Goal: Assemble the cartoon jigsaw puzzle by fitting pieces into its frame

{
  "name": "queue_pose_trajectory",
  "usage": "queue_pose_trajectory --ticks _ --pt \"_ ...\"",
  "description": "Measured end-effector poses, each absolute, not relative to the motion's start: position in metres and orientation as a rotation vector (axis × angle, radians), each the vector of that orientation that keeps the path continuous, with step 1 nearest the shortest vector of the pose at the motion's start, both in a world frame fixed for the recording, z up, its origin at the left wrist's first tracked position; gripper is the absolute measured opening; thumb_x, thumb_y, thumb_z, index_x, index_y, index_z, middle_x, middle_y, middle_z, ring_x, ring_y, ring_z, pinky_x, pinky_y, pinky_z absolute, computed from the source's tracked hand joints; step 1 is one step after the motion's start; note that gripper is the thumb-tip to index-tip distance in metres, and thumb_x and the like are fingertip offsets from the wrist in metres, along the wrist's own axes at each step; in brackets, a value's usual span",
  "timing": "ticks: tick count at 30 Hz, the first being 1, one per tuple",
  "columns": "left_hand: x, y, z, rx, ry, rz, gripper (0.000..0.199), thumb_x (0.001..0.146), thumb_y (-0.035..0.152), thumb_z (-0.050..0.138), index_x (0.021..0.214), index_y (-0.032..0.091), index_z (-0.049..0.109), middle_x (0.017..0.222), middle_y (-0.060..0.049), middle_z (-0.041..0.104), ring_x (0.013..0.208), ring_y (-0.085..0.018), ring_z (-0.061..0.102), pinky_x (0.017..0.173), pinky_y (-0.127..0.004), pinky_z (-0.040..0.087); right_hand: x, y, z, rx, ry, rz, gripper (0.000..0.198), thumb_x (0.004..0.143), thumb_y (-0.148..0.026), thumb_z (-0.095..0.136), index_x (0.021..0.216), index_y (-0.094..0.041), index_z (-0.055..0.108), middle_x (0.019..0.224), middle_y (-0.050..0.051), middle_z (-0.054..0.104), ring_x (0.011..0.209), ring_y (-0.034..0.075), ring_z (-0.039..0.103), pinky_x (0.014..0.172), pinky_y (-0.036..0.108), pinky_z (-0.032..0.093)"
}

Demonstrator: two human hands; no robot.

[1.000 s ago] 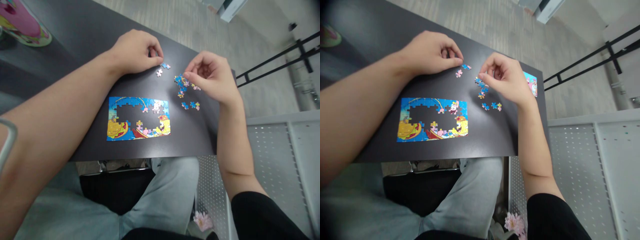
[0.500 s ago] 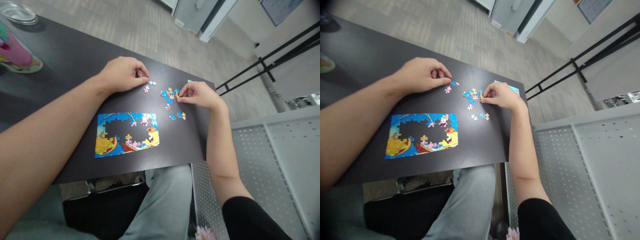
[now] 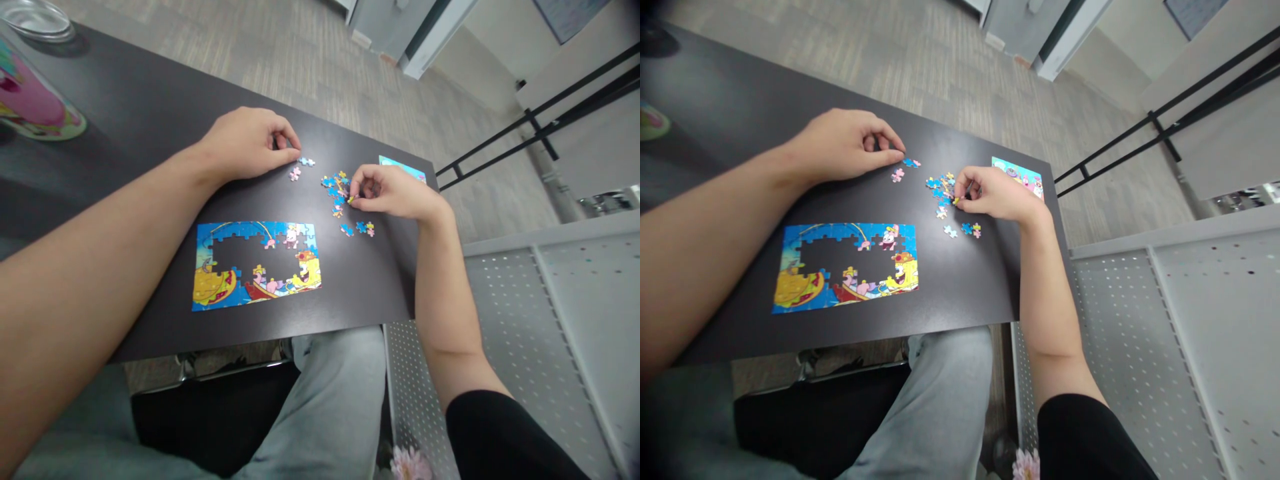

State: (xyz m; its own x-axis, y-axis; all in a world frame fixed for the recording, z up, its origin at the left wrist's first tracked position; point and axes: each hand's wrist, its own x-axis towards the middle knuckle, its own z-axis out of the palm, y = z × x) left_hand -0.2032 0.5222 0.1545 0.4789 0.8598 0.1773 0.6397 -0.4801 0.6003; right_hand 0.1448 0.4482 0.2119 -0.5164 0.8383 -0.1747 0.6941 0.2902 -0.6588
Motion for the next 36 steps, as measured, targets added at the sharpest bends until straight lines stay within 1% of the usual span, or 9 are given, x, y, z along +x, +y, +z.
queue_pose_trajectory --ticks 3,10,14,17,21,25,29,32,36 --pt "-0.202 0.522 0.155 2.274 1.233 0.685 0.036 0.094 0.075 0.082 0.110 0.044 0.092 0.106 0.003 0.089 0.088 -0.023 0.064 0.080 -0.049 0.045 0.140 0.447 0.209 -1.315 -2.280 1.166 0.031 0.091 -0.043 0.102 0.105 -0.026 0.082 0.097 0.001 0.083 0.084 0.020 0.069 0.078 0.038 0.053" --pt "-0.200 0.520 0.157 2.317 1.263 0.646 0.041 0.098 0.076 0.071 0.112 0.042 0.089 0.114 0.004 0.091 0.088 -0.021 0.064 0.082 -0.049 0.047 0.117 0.438 0.202 -1.071 -2.095 1.499 0.054 0.100 -0.059 0.111 0.132 -0.023 0.085 0.102 0.001 0.085 0.096 0.021 0.080 0.091 0.036 0.064" --pt "-0.200 0.518 0.157 2.309 1.271 0.647 0.041 0.098 0.075 0.073 0.114 0.042 0.090 0.120 0.006 0.095 0.091 -0.022 0.066 0.086 -0.050 0.050 0.104 0.429 0.201 -1.000 -2.089 1.565 0.063 0.094 -0.063 0.118 0.130 -0.026 0.082 0.103 0.000 0.084 0.095 0.020 0.079 0.087 0.035 0.064" --pt "-0.199 0.517 0.158 2.292 1.295 0.638 0.035 0.097 0.072 0.076 0.113 0.044 0.090 0.119 0.009 0.095 0.092 -0.024 0.067 0.087 -0.050 0.051 0.096 0.424 0.200 -0.977 -2.146 1.473 0.059 0.092 -0.066 0.119 0.119 -0.026 0.084 0.102 0.001 0.084 0.093 0.020 0.075 0.083 0.036 0.060" --pt "-0.197 0.513 0.161 2.289 1.283 0.655 0.029 0.097 0.066 0.076 0.111 0.042 0.088 0.114 0.007 0.093 0.091 -0.023 0.068 0.091 -0.049 0.053 0.088 0.418 0.201 -0.915 -2.284 1.431 0.046 0.106 -0.065 0.108 0.118 -0.024 0.093 0.101 0.004 0.087 0.091 0.021 0.072 0.077 0.037 0.052" --pt "-0.194 0.509 0.163 2.260 1.304 0.670 0.029 0.098 0.060 0.080 0.113 0.037 0.090 0.112 0.004 0.091 0.091 -0.023 0.069 0.096 -0.047 0.054 0.078 0.410 0.203 -0.886 -2.306 1.530 0.038 0.106 -0.057 0.109 0.118 -0.024 0.094 0.109 0.006 0.093 0.094 0.022 0.076 0.082 0.037 0.058" --pt "-0.194 0.510 0.162 2.264 1.309 0.661 0.035 0.100 0.059 0.081 0.122 0.034 0.093 0.119 0.002 0.092 0.092 -0.024 0.070 0.099 -0.046 0.054 0.069 0.402 0.204 -0.934 -2.281 1.557 0.036 0.101 -0.051 0.113 0.112 -0.027 0.089 0.103 0.003 0.092 0.091 0.021 0.076 0.081 0.037 0.059" --pt "-0.195 0.511 0.160 2.288 1.289 0.657 0.038 0.104 0.057 0.079 0.128 0.034 0.096 0.123 0.002 0.094 0.091 -0.022 0.070 0.096 -0.044 0.054 0.064 0.398 0.204 -0.922 -2.316 1.595 0.036 0.102 -0.051 0.112 0.110 -0.026 0.089 0.102 0.003 0.093 0.091 0.021 0.078 0.080 0.037 0.058" --pt "-0.193 0.511 0.160 2.306 1.265 0.713 0.036 0.105 0.043 0.082 0.130 0.026 0.101 0.116 -0.001 0.094 0.085 -0.019 0.069 0.089 -0.040 0.051 0.061 0.397 0.202 -0.841 -2.407 1.581 0.028 0.109 -0.049 0.105 0.113 -0.024 0.091 0.104 0.004 0.095 0.088 0.019 0.079 0.078 0.035 0.057"
